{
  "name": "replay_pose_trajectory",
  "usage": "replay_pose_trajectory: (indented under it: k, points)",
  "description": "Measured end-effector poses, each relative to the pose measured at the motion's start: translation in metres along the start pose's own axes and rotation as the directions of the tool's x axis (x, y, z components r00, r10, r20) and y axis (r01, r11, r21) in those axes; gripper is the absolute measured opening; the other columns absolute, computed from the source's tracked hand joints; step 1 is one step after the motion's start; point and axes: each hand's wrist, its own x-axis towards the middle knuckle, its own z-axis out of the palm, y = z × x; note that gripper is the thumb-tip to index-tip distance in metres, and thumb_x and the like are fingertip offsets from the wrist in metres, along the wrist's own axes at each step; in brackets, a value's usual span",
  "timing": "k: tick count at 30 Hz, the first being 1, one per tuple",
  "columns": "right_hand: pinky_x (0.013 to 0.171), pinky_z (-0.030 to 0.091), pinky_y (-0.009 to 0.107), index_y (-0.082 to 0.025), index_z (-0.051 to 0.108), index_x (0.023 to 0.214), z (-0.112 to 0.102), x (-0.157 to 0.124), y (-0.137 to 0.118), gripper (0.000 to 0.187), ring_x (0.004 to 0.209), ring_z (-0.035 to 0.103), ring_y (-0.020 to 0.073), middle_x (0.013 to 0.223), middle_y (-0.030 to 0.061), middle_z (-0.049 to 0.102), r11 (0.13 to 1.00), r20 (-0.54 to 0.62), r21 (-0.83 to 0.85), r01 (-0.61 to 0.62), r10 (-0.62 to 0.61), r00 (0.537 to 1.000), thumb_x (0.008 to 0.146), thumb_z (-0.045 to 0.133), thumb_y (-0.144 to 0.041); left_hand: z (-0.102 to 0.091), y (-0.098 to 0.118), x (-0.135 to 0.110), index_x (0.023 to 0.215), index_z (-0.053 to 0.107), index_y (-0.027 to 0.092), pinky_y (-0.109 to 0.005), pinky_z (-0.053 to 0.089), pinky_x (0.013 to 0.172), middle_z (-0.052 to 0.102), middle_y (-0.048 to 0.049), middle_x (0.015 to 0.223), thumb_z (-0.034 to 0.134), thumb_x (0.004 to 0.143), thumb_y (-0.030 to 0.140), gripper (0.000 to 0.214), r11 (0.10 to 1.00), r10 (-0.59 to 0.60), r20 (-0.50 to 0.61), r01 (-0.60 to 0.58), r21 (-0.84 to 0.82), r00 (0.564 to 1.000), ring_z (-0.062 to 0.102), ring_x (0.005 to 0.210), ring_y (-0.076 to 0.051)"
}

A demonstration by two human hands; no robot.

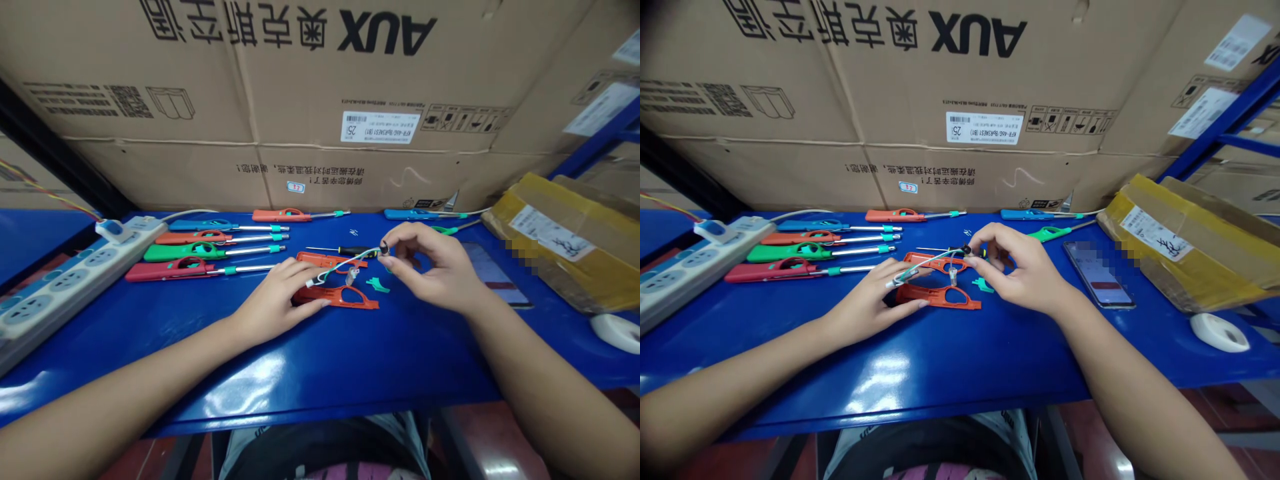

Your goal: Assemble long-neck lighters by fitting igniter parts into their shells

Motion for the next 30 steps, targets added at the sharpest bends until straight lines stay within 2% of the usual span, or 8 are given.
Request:
replay_pose_trajectory:
  k: [5,9,12,15,19,22,26,30]
  points:
    - [0.055,0.045,0.029,-0.024,0.059,0.098,0.001,0.0,-0.005,0.009,0.061,0.051,0.0117,0.088,0.0021,0.063,0.999,-0.095,0.016,0.044,-0.043,0.995,0.091,0.066,-0.024,0.0,0.001,-0.001,0.138,0.056,0.025,-0.043,0.048,0.095,0.065,-0.0086,0.128,0.066,0.093,0.045,0.05,1.0,0.004,-0.013,-0.004,-0.01,1.0,0.058,0.107,-0.025]
    - [0.055,0.047,0.031,-0.026,0.06,0.098,0.002,-0.001,-0.006,0.012,0.065,0.056,0.0147,0.089,0.0033,0.065,0.996,-0.162,0.009,0.091,-0.089,0.983,0.089,0.068,-0.023,-0.003,-0.001,-0.001,0.139,0.055,0.026,-0.046,0.043,0.104,0.061,-0.0081,0.138,0.068,0.09,0.05,0.056,0.997,0.057,0.075,-0.061,0.048,0.996,0.054,0.121,-0.028]
    - [0.057,0.048,0.033,-0.027,0.061,0.098,0.002,-0.001,-0.007,0.014,0.071,0.059,0.0171,0.088,0.0032,0.064,0.992,-0.167,0.032,0.121,-0.114,0.979,0.088,0.068,-0.02,-0.004,-0.003,-0.001,0.144,0.051,0.029,-0.049,0.037,0.109,0.057,-0.0057,0.145,0.058,0.098,0.043,0.049,0.991,0.082,0.158,-0.097,0.091,0.984,0.047,0.133,-0.029]
    - [0.064,0.051,0.035,-0.027,0.06,0.098,0.001,0.0,-0.009,0.015,0.072,0.059,0.0174,0.086,0.0025,0.063,0.989,-0.138,0.02,0.143,-0.139,0.981,0.088,0.068,-0.019,-0.003,-0.004,0.001,0.141,0.054,0.03,-0.048,0.036,0.109,0.06,-0.0057,0.141,0.052,0.101,0.035,0.04,0.986,0.108,0.203,-0.13,0.101,0.973,0.048,0.132,-0.028]
    - [0.074,0.053,0.039,-0.027,0.059,0.097,0.001,0.0,-0.01,0.013,0.08,0.062,0.0195,0.089,0.0034,0.065,0.993,-0.07,0.002,0.116,-0.115,0.991,0.089,0.067,-0.02,0.0,-0.005,0.002,0.13,0.062,0.026,-0.045,0.043,0.099,0.066,-0.0085,0.124,0.052,0.101,0.035,0.032,0.99,0.062,0.171,-0.083,0.115,0.983,0.056,0.115,-0.027]
    - [0.075,0.054,0.038,-0.027,0.059,0.097,0.002,0.001,-0.009,0.013,0.081,0.062,0.0192,0.09,0.0032,0.065,0.993,-0.06,0.015,0.117,-0.116,0.991,0.089,0.066,-0.02,0.002,-0.007,0.002,0.128,0.062,0.024,-0.044,0.045,0.095,0.065,-0.0096,0.119,0.053,0.1,0.035,0.032,0.994,0.022,0.146,-0.037,0.103,0.989,0.057,0.109,-0.026]
    - [0.074,0.054,0.036,-0.027,0.06,0.098,0.002,0.001,-0.008,0.013,0.082,0.062,0.0184,0.09,0.0033,0.065,0.991,-0.097,0.047,0.122,-0.117,0.988,0.09,0.067,-0.019,0.004,-0.006,0.001,0.135,0.058,0.026,-0.048,0.044,0.1,0.063,-0.0109,0.126,0.062,0.095,0.043,0.044,0.996,0.019,0.098,-0.028,0.088,0.995,0.055,0.114,-0.029]
    - [0.072,0.057,0.037,-0.027,0.061,0.098,0.005,0.0,-0.011,0.011,0.083,0.063,0.0195,0.089,0.004,0.065,0.991,-0.137,0.081,0.105,-0.093,0.986,0.09,0.068,-0.024,0.006,0.006,0.0,0.138,0.055,0.029,-0.05,0.041,0.107,0.062,-0.0089,0.131,0.067,0.092,0.046,0.051,0.999,0.047,0.051,-0.048,0.01,0.998,0.053,0.122,-0.028]
